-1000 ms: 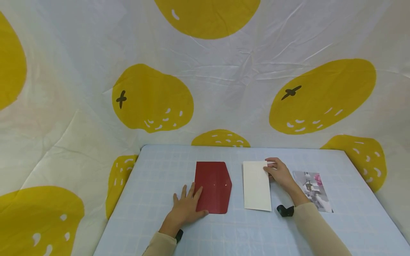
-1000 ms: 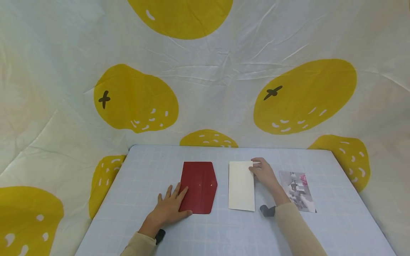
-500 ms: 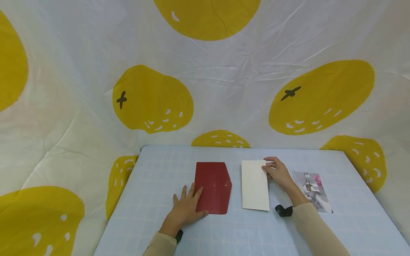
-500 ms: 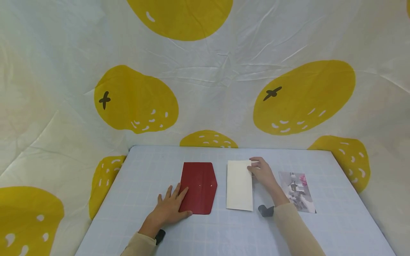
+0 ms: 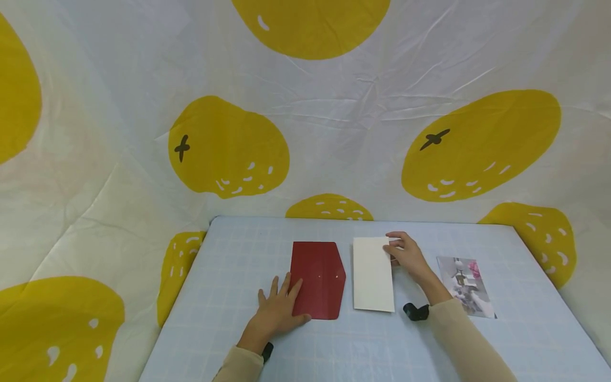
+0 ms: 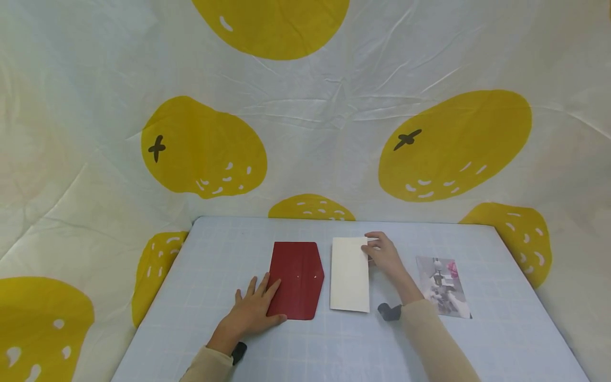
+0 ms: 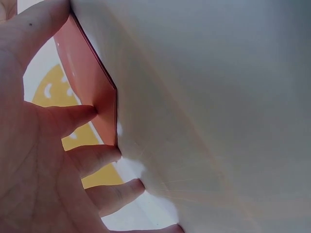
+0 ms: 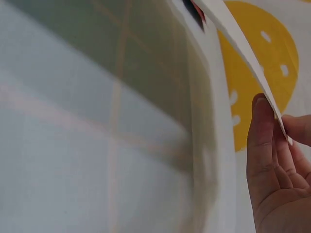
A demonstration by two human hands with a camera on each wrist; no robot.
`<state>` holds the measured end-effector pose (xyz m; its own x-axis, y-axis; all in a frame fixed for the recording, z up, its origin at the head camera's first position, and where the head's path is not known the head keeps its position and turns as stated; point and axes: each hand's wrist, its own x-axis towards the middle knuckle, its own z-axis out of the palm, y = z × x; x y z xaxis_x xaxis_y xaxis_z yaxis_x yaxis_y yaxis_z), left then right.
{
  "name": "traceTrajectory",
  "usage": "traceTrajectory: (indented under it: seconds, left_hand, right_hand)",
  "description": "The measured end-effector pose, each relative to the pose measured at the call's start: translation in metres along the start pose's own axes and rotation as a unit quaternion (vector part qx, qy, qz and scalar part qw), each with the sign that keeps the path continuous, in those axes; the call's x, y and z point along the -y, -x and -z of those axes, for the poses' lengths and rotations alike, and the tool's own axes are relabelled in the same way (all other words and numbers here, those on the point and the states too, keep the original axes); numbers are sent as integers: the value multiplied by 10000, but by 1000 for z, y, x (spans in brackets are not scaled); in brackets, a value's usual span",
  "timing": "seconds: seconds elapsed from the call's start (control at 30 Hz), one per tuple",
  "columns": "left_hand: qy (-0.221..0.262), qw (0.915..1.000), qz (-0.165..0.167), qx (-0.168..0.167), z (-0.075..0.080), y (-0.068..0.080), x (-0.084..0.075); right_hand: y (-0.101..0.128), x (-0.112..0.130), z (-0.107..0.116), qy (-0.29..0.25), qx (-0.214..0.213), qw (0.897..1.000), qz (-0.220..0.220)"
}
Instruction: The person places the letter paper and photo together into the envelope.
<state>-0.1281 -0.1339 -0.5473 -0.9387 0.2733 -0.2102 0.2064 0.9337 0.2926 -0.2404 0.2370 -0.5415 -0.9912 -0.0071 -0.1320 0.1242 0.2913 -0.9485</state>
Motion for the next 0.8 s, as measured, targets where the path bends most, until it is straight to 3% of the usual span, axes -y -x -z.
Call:
traceTrajectory:
  seconds: [0.8]
  left_hand:
    - [107,9999,-74,-71,2,2,-1]
  right_hand:
    - [-11,13,-42,117,2,9999,-84]
